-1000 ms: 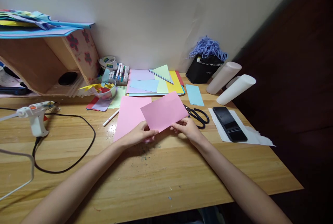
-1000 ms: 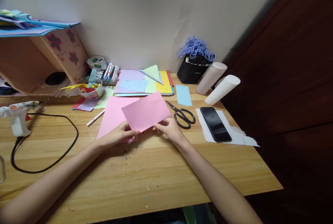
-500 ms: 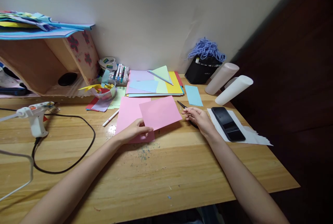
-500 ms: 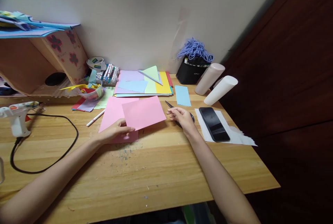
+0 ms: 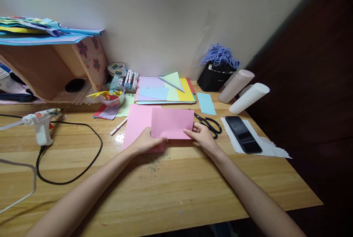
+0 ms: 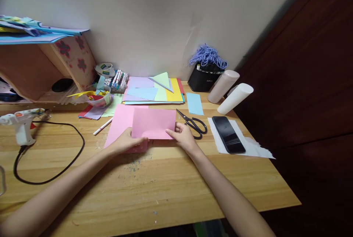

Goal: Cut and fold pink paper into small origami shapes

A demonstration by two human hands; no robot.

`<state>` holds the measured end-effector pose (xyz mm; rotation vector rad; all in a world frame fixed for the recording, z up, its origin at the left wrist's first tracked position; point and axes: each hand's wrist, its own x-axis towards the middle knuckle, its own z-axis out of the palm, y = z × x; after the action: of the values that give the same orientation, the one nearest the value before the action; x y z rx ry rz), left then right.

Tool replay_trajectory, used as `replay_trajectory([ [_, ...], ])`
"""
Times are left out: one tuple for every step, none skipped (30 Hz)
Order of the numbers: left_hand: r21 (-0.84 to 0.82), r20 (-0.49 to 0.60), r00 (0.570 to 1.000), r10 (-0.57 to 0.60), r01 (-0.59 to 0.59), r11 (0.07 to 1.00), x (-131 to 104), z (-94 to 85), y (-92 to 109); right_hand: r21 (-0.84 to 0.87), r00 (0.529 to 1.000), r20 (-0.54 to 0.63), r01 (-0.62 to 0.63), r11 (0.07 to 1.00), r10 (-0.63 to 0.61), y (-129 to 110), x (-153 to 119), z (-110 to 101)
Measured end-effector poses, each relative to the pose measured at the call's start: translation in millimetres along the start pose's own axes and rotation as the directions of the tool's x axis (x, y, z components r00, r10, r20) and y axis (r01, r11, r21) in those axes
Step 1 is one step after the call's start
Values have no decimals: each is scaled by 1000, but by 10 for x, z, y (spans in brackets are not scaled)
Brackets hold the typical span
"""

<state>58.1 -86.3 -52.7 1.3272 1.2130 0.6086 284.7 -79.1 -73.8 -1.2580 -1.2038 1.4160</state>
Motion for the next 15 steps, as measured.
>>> replay_trajectory([
  [9,2,1000,17,-17,1000,10,15,-17,-16,1000,-10,5,1000,-5,1,-4,9],
  [22,-1,999,42,-42,999,22,21,-36,-32,1000,-14,5,999,-5,1,-7,12],
  [43,-10,997,71,-70,997,33,20,-55,-44,1000,-12,1,999,-2,1,-8,9],
  [63,-24,995,92,-90,994,42,12,-72,-53,1000,-13,-3,999,2,1,-7,1],
  [82,-38,993,111,-108,991,51,-1,-86,-57,1000,-14,-5,998,5,1,-4,-13],
  [99,-52,991,123,-117,988,57,-18,-95,-60,1000,-19,-7,998,6,0,3,-31],
  [114,-70,989,128,-120,986,63,-38,-101,-62,1000,-25,-9,998,7,-1,11,-52],
  [123,-88,988,128,-117,986,68,-59,-105,-62,999,-32,-11,998,9,-4,20,-74],
  [125,-105,987,124,-110,986,75,-83,-107,-61,999,-37,-16,998,14,-8,29,-95],
  [121,-128,984,120,-104,987,83,-108,-109,-59,999,-41,-23,998,21,-14,37,-116],
  [114,-154,981,118,-101,988,93,-135,-111,-57,998,-48,-30,998,28,-22,44,-135],
  [105,-177,977,120,-102,989,104,-165,-114,-53,998,-58,-34,998,31,-30,49,-152],
  [94,-203,971,126,-109,990,116,-196,-116,-51,997,-66,-34,998,30,-39,54,-168],
  [86,-224,966,131,-115,990,127,-227,-118,-51,997,-72,-32,998,28,-47,57,-181],
  [80,-248,960,134,-117,990,136,-256,-120,-52,997,-74,-27,998,23,-53,61,-192],
])
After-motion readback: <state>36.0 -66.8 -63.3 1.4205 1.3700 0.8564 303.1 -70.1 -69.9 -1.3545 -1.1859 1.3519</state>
